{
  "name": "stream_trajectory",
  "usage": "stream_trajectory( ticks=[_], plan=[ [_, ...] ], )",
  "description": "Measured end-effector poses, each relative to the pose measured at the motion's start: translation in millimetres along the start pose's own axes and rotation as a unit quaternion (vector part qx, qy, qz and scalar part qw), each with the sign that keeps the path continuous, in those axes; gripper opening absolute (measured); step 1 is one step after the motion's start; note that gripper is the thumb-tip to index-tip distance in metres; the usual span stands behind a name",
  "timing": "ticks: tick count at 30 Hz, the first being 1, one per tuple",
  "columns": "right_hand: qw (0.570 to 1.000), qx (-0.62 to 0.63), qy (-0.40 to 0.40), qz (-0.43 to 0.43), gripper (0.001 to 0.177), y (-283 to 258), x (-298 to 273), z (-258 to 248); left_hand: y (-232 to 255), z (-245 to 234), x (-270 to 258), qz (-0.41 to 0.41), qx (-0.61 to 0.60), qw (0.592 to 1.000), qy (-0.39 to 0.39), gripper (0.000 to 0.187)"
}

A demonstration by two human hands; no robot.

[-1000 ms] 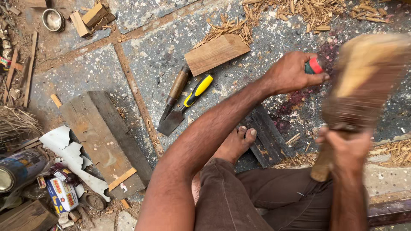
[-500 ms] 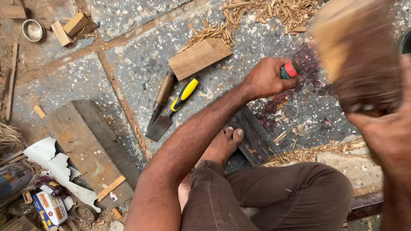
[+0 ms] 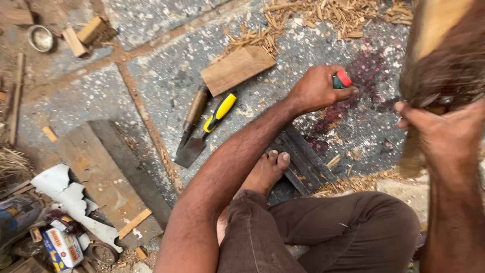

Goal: The person shapes wood by striking a tool with a wooden mallet and handling wood pieces.

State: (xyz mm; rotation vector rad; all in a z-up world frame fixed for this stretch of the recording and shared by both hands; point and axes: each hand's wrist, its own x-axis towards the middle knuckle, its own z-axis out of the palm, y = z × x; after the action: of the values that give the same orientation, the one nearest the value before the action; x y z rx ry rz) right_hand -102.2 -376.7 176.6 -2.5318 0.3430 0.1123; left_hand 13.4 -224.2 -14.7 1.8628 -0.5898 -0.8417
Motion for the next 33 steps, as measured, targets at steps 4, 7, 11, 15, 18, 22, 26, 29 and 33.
stream_trajectory(
  ticks=[4, 7, 11, 15, 18, 22, 26, 29, 33],
  plan=[
    [0.996, -0.031, -0.042, 0.069, 0.117, 3.0, 4.6, 3.8, -3.5, 6.6, -6.1, 0.057, -0.002, 0.997, 0.061, 0.031],
    [0.994, -0.060, -0.080, 0.042, 0.110, 11.2, 2.7, -17.9, -4.0, 1.9, -3.9, 0.097, -0.065, 0.990, 0.081, 0.033],
    [0.998, 0.018, -0.050, 0.018, 0.084, 40.8, -3.7, -3.0, -2.8, -4.7, -13.3, -0.002, -0.017, 0.999, 0.045, 0.036],
    [0.977, -0.002, -0.081, 0.197, 0.059, 63.2, 1.9, 31.0, -6.4, -2.8, -13.3, 0.013, -0.050, 0.996, 0.075, 0.038],
    [0.993, 0.050, -0.102, 0.012, 0.115, 49.0, 1.0, -0.3, -9.3, -6.6, -11.4, 0.069, -0.043, 0.988, 0.131, 0.044],
    [0.992, 0.089, -0.001, 0.086, 0.105, 14.6, 7.3, -6.0, -6.5, -7.2, -16.8, 0.023, -0.036, 0.995, 0.094, 0.047],
    [0.985, 0.002, -0.077, 0.152, 0.113, 1.7, 9.2, 12.6, -2.2, -13.0, -20.9, 0.048, -0.035, 0.992, 0.111, 0.046],
    [0.975, -0.093, -0.151, 0.130, 0.118, 9.3, 14.4, -7.6, -3.0, -14.6, -29.2, 0.091, 0.015, 0.984, 0.154, 0.046],
    [0.956, 0.278, -0.039, 0.080, 0.113, 15.6, 6.9, 0.0, -5.7, -13.5, -24.8, 0.040, -0.004, 0.993, 0.110, 0.039]
  ],
)
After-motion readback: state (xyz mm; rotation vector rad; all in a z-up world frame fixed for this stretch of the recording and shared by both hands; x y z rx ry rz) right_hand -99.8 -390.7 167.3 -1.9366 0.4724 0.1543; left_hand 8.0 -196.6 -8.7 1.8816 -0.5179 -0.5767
